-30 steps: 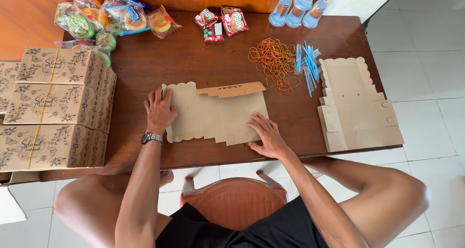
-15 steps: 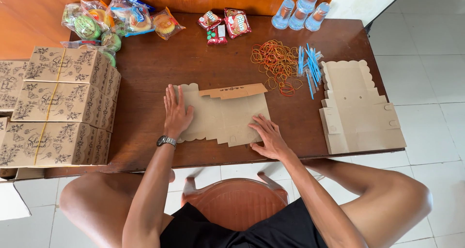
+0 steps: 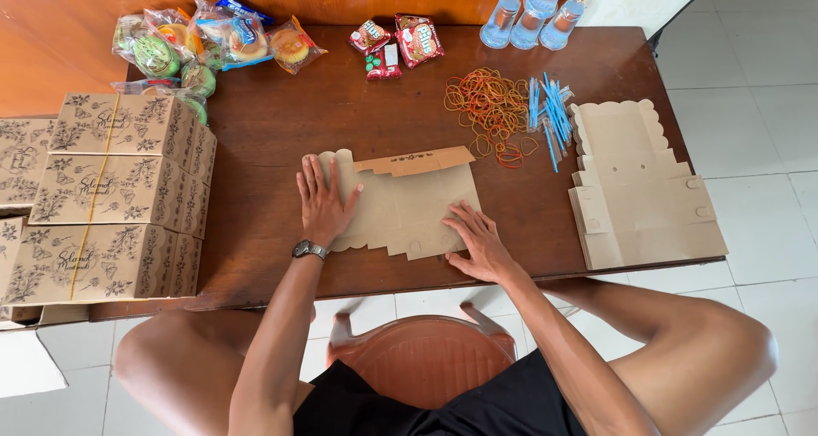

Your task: Assembling a cardboard box by folding its flaps and securing the structure on a wooden table.

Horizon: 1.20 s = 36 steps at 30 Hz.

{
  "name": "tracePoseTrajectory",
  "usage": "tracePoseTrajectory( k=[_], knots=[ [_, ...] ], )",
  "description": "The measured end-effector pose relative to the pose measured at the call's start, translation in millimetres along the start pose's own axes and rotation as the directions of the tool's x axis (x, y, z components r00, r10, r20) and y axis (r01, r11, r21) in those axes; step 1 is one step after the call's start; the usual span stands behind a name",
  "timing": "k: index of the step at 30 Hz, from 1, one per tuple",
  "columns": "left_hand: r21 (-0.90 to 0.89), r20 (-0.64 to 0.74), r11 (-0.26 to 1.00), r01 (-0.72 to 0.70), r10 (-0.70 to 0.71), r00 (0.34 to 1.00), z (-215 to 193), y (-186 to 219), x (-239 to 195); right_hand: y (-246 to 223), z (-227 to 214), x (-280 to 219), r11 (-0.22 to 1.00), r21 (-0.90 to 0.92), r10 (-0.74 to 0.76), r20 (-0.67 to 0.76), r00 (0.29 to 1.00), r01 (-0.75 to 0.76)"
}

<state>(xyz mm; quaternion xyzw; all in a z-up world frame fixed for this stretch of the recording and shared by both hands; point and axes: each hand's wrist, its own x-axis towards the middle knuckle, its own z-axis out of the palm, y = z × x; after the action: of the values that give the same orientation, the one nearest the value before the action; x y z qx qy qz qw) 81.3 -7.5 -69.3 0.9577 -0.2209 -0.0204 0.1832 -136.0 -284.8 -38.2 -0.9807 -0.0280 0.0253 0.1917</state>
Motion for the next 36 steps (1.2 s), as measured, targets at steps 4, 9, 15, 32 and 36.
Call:
tracePoseTrajectory(
  k=[4,9,15,32,36],
  knots=[
    [0.052,0.003,0.999,0.011,-0.012,1.0,-4,8,-1,1,0,1,1.0,0.006,0.003,0.006,1.0,-0.003],
    [0.036,-0.053,0.999,0.0,0.002,0.999,-4,8,-3,3,4,-1,1.0,0.024,-0.009,-0.011,1.0,0.009],
    [-0.073,-0.08,0.991,-0.114,0.108,0.991,3,-32,11,5,6,-2,1.0,0.016,-0.025,-0.031,0.999,0.026],
    [0.086,-0.073,0.99,-0.109,0.116,0.991,-7,-26,-4,10,17,-4,0.998,-0.037,-0.047,-0.061,0.997,0.045],
    [0.095,-0.06,0.989,-0.112,0.118,0.991,-4,-28,-1,10,16,-3,0.998,-0.028,-0.052,-0.075,0.996,0.05]
  ],
)
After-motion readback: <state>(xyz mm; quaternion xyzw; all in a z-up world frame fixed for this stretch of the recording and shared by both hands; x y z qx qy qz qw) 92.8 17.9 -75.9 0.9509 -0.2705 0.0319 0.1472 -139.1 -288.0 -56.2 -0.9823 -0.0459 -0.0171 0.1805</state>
